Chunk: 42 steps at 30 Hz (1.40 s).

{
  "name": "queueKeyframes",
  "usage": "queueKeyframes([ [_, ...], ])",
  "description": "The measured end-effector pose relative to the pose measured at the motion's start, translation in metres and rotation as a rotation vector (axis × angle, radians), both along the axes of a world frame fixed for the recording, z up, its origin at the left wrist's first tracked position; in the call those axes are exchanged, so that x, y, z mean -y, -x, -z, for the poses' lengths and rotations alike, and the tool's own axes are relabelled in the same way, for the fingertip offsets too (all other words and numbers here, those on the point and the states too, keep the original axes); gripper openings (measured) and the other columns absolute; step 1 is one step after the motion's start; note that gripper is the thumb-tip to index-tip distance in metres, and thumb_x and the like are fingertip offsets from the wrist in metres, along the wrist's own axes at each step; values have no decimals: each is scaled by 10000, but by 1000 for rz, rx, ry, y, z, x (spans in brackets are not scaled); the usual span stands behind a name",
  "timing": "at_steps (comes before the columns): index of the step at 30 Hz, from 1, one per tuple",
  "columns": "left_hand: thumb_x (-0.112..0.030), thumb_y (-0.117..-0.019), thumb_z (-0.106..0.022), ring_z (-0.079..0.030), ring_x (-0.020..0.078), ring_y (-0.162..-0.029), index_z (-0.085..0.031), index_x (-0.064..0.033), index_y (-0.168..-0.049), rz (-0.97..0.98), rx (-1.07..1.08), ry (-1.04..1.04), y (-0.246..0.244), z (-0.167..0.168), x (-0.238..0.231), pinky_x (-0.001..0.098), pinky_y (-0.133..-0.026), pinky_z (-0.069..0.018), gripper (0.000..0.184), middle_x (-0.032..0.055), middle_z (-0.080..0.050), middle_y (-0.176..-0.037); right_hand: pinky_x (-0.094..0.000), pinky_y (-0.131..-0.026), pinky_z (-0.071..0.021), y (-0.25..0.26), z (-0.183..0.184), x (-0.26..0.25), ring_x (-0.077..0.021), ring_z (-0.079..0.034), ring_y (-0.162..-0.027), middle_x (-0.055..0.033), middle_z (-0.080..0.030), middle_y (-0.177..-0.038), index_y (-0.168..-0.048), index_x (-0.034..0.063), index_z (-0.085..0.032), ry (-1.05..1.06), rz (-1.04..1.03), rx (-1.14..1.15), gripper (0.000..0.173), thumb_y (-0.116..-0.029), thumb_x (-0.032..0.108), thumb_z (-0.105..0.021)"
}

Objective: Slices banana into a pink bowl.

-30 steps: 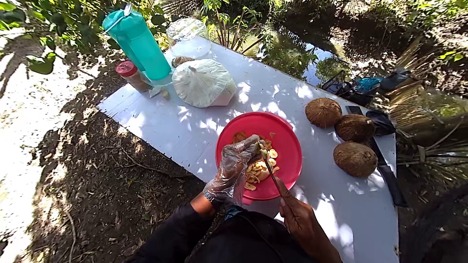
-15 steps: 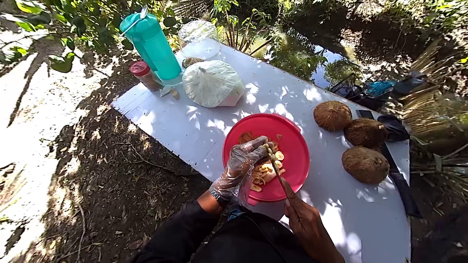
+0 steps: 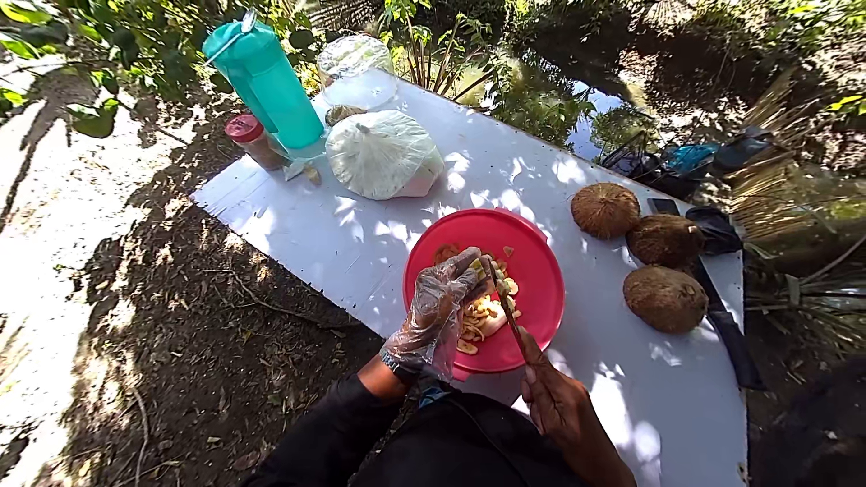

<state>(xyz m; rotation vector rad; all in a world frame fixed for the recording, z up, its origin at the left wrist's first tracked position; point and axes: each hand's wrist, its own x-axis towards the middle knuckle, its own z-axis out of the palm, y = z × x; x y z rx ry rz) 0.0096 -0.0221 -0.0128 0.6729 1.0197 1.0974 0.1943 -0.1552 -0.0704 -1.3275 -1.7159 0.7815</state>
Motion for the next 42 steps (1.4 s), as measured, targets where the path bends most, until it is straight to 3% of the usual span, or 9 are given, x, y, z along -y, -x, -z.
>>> queueKeyframes([
  [12, 35, -998, -564, -720, 248, -1036, -604, 41, -1355, 118, -74, -173, 4, 11, -1, 371, -922, -606, 359, 180, -700, -1211, -176, -432, -449, 0, 1, -2, -15, -467, -480, 20, -617, -745, -1540, 81, -478, 0, -41, -42, 458, -1102, 190, -400],
  [18, 40, -1005, -541, -718, 253, -1052, -584, 48, -1372, 138, -77, -161, 5, 13, -3, 371, -930, -604, 369, 189, -694, -1224, -178, -484, -479, -1, 4, -2, -29, -501, -519, 0, -621, -753, -1533, 71, -487, -61, -32, 3, 456, -1106, 196, -385],
  [33, 46, -995, -561, -720, 280, -1023, -579, 117, -1316, 162, 29, -175, 9, 13, -3, 408, -943, -599, 330, 214, -708, -1155, -202, -458, -465, 3, 3, -5, -42, -486, -501, -1, -608, -721, -1530, 55, -484, -9, -34, 87, 462, -1106, 194, -367],
  [39, 58, -965, -596, -710, 293, -1067, -564, 114, -1340, 198, 14, -240, 13, 20, -4, 409, -965, -591, 381, 218, -700, -1185, -203, -530, -495, 3, 4, -4, -54, -524, -548, -18, -629, -734, -1497, 61, -534, -100, 26, 148, 454, -1088, 194, -388],
  [42, 135, -929, -589, -711, 260, -1009, -613, 34, -1274, 29, -109, 143, -6, -25, 3, 408, -939, -580, 361, 163, -709, -1117, -256, -531, -499, 4, 1, -3, -102, -561, -568, -61, -661, -778, -1454, 95, -596, -153, 87, 292, 449, -1055, 191, -416],
])
